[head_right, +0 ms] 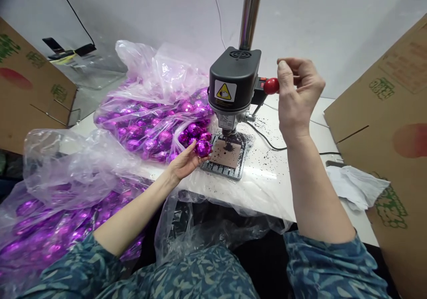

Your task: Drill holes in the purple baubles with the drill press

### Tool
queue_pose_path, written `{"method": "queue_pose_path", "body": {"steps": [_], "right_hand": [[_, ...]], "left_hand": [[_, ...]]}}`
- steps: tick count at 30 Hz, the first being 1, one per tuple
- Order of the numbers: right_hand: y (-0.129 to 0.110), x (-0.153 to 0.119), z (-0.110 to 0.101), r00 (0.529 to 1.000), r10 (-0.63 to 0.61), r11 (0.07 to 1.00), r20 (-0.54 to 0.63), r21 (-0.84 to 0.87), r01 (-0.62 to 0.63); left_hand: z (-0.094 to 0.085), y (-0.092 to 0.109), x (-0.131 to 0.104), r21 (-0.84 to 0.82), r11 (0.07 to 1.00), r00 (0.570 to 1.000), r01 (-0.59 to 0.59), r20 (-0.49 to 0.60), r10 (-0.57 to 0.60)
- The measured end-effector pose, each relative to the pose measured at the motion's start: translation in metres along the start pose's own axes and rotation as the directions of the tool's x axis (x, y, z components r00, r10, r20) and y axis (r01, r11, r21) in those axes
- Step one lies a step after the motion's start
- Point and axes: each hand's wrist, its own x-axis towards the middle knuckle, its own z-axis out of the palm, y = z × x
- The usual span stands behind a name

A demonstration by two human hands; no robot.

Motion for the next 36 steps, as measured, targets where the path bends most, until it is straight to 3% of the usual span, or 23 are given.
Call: {"method": "queue_pose_path", "body": {"steps": [4, 9, 12, 15, 18, 27, 33, 36], "right_hand": [[0.003, -0.003, 0.007, 0.992, 0.019, 0.999, 0.123, 0.03, -0.023], [-0.002, -0.003, 0.015, 0.988, 0.042, 0.994, 0.151, 0.094, -0.057], [-0.005, 0.003, 0.022, 0.968, 0.159, 0.97, 0.193, 0.154, -0.19], [-0.011, 0.01, 0.028, 0.92, 0.309, 0.91, 0.243, 0.204, -0.359], [-0.021, 0.01, 0.033, 0.889, 0.4, 0.857, 0.223, 0.253, -0.449], [-0.034, 0.0, 0.035, 0.878, 0.407, 0.83, 0.253, 0.299, -0.471], [-0.027, 0.004, 0.039, 0.877, 0.421, 0.839, 0.232, 0.267, -0.474], [-0.021, 0.006, 0.04, 0.897, 0.366, 0.873, 0.249, 0.243, -0.423]], "left_hand": [[-0.005, -0.01, -0.001, 0.184, 0.982, 0.998, -0.045, 0.048, 0.036], [-0.004, -0.019, 0.014, 0.438, 0.878, 0.981, -0.192, 0.056, 0.186], [0.0, -0.021, 0.028, 0.511, 0.839, 0.982, -0.186, 0.067, 0.178], [0.002, -0.022, 0.042, 0.605, 0.782, 0.988, -0.148, 0.065, 0.137], [0.001, -0.023, 0.052, 0.684, 0.716, 0.99, -0.14, 0.07, 0.126], [-0.003, -0.032, 0.065, 0.808, 0.511, 0.95, -0.294, 0.19, 0.246], [-0.001, -0.044, 0.062, 0.755, 0.557, 0.928, -0.345, 0.184, 0.325], [0.001, -0.049, 0.058, 0.716, 0.598, 0.921, -0.361, 0.174, 0.348]]}}
